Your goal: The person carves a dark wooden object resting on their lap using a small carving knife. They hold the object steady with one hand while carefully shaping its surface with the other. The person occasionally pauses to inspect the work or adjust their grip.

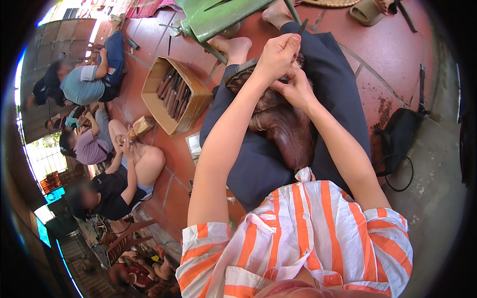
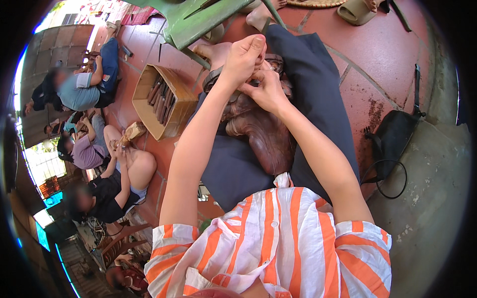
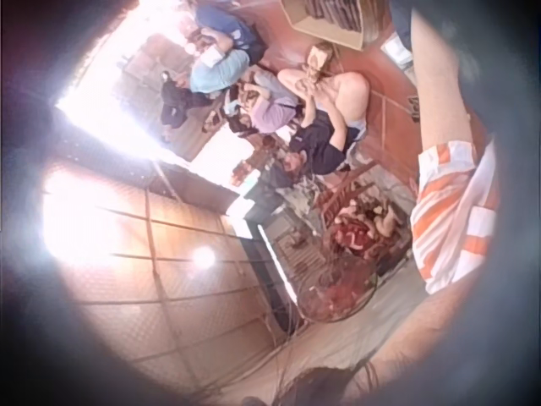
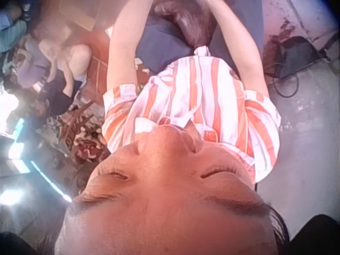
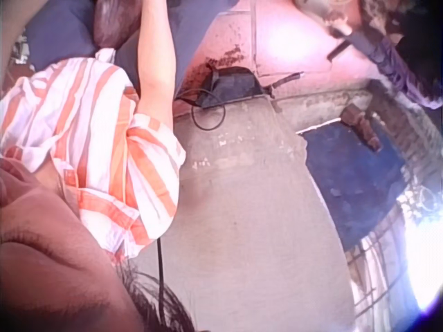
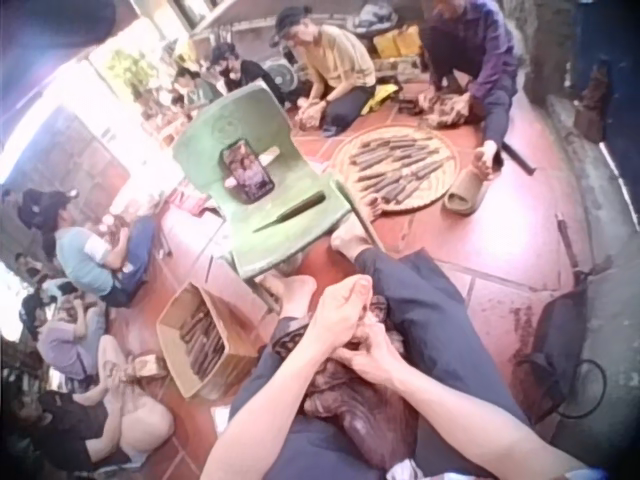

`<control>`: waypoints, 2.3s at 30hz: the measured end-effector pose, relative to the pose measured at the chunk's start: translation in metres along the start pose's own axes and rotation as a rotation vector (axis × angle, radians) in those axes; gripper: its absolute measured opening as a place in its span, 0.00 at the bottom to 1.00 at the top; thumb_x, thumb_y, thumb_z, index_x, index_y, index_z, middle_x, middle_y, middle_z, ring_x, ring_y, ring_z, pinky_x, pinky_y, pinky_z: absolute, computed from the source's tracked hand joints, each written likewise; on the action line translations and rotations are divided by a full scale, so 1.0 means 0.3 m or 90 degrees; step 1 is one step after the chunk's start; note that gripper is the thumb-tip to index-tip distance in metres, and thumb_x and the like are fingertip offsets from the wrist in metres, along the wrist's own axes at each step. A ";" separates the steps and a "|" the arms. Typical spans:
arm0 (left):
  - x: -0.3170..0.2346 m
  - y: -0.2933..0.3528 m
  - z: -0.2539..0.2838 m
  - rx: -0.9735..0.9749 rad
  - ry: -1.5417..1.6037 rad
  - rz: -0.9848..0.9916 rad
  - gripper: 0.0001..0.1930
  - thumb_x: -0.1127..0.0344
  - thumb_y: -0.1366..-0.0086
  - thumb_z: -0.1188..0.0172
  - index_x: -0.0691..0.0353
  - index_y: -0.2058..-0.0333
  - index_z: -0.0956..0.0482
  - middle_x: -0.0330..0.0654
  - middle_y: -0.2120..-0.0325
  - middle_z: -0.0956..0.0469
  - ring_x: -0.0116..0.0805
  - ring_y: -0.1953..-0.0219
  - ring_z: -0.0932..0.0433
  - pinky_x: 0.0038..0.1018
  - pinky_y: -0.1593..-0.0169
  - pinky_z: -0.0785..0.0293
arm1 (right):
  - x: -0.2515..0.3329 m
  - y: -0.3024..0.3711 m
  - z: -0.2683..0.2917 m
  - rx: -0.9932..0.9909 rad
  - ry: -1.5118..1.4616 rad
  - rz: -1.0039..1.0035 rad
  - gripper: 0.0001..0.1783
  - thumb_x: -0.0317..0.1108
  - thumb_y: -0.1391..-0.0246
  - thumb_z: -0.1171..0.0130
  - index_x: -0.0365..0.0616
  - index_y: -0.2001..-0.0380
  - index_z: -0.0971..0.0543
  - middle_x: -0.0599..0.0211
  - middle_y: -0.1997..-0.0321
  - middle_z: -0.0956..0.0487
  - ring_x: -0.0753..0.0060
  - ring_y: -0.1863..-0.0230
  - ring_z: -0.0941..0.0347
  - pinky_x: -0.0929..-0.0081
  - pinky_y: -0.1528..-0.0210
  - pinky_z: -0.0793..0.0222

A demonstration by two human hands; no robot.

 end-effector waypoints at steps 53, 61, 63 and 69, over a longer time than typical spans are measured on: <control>0.011 0.012 -0.020 0.030 -0.036 0.008 0.19 0.55 0.29 0.49 0.62 0.76 0.32 0.27 0.83 0.37 0.15 0.82 0.43 0.16 0.80 0.46 | -0.028 0.023 -0.016 0.099 -0.081 -0.183 0.13 0.32 0.57 0.30 0.37 0.67 0.17 0.57 0.63 0.19 0.63 0.57 0.23 0.67 0.52 0.31; 0.065 0.023 0.033 -0.024 -0.011 0.093 0.19 0.53 0.29 0.50 0.60 0.75 0.32 0.27 0.84 0.40 0.14 0.84 0.45 0.15 0.82 0.49 | -0.011 0.009 -0.039 0.111 0.040 -0.023 0.13 0.37 0.60 0.29 0.38 0.73 0.17 0.61 0.57 0.21 0.59 0.43 0.33 0.65 0.40 0.40; 0.052 0.005 0.019 -0.028 0.008 0.060 0.19 0.53 0.29 0.50 0.60 0.76 0.33 0.27 0.85 0.41 0.14 0.84 0.46 0.15 0.82 0.51 | -0.040 0.005 -0.025 0.056 0.023 -0.068 0.12 0.37 0.60 0.29 0.39 0.76 0.17 0.63 0.57 0.20 0.59 0.44 0.32 0.64 0.42 0.38; 0.023 -0.013 0.060 -0.042 0.086 0.089 0.18 0.54 0.28 0.51 0.59 0.76 0.33 0.26 0.86 0.43 0.14 0.86 0.49 0.15 0.84 0.55 | 0.001 -0.020 -0.022 0.070 0.182 -0.018 0.15 0.42 0.60 0.29 0.42 0.79 0.20 0.67 0.43 0.27 0.62 0.33 0.43 0.41 0.41 0.50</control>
Point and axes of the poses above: each hand's wrist, its own y-axis away from the middle knuckle, its own z-axis out of the back of the hand, x = y × z, the point moved 8 cm from there along -y, towards the middle knuckle
